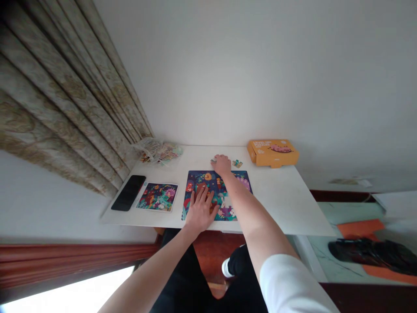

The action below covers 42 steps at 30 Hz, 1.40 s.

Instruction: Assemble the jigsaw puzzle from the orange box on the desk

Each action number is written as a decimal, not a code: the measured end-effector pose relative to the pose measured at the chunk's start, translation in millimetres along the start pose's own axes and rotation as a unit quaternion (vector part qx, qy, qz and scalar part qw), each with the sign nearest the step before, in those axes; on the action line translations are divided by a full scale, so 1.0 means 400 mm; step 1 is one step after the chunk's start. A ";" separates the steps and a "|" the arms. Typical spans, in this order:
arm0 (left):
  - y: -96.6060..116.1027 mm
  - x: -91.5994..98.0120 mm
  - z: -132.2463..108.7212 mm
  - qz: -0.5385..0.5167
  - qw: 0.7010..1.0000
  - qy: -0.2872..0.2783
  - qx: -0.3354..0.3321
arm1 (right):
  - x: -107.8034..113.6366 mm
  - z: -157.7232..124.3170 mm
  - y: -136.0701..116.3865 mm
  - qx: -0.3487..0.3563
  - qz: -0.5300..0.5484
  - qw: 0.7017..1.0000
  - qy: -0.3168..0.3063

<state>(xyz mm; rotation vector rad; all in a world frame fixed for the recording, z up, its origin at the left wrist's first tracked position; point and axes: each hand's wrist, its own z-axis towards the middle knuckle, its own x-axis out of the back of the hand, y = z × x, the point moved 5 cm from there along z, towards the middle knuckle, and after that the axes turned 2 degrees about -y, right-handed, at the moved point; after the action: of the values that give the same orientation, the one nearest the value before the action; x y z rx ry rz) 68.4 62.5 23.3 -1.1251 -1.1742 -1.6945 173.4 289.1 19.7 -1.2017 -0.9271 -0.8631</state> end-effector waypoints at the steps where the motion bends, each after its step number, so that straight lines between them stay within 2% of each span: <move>1: 0.000 0.000 0.000 -0.005 1.000 0.004 -0.003 | -0.003 0.005 -0.001 0.000 -0.005 1.000 -0.001; 7: 0.001 0.006 -0.001 -0.015 1.000 0.022 -0.015 | 0.020 0.015 0.006 0.023 -0.001 1.000 0.021; 10: 0.000 0.008 -0.001 -0.010 1.000 0.017 -0.011 | 0.053 0.000 0.037 0.022 0.048 0.998 0.030; 13: 0.001 0.009 0.001 -0.006 1.000 0.014 -0.014 | 0.094 -0.048 0.085 0.039 0.111 0.992 0.036; 16: 0.001 0.009 0.002 0.001 1.000 0.012 -0.015 | 0.135 -0.137 0.136 0.074 0.160 0.983 0.043; 21: 0.003 0.007 0.002 0.013 1.000 0.013 -0.019 | 0.181 -0.349 0.206 0.099 0.200 0.974 0.033; 25: 0.004 0.007 0.003 0.022 0.999 0.013 -0.025 | 0.198 -0.511 0.221 0.145 0.215 0.966 0.009; 28: 0.008 0.012 0.005 0.021 0.999 0.021 -0.040 | 0.199 -0.588 0.221 0.176 0.195 0.965 -0.006; 31: 0.030 0.016 0.003 0.008 0.996 0.018 -0.091 | 0.194 -0.620 0.225 0.185 0.173 0.967 -0.013; 37: 0.114 0.004 -0.016 -0.038 0.973 -0.023 -0.228 | 0.171 -0.627 0.232 0.191 0.144 0.971 -0.033; 42: 0.133 -0.005 -0.020 -0.052 0.966 -0.040 -0.249 | 0.160 -0.626 0.231 0.185 0.115 0.975 -0.037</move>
<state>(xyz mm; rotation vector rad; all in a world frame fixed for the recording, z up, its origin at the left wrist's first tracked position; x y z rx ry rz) 116.2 40.3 34.4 -1.4606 -0.8852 -2.1150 313.3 52.9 16.6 -0.9965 -0.9396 -0.4380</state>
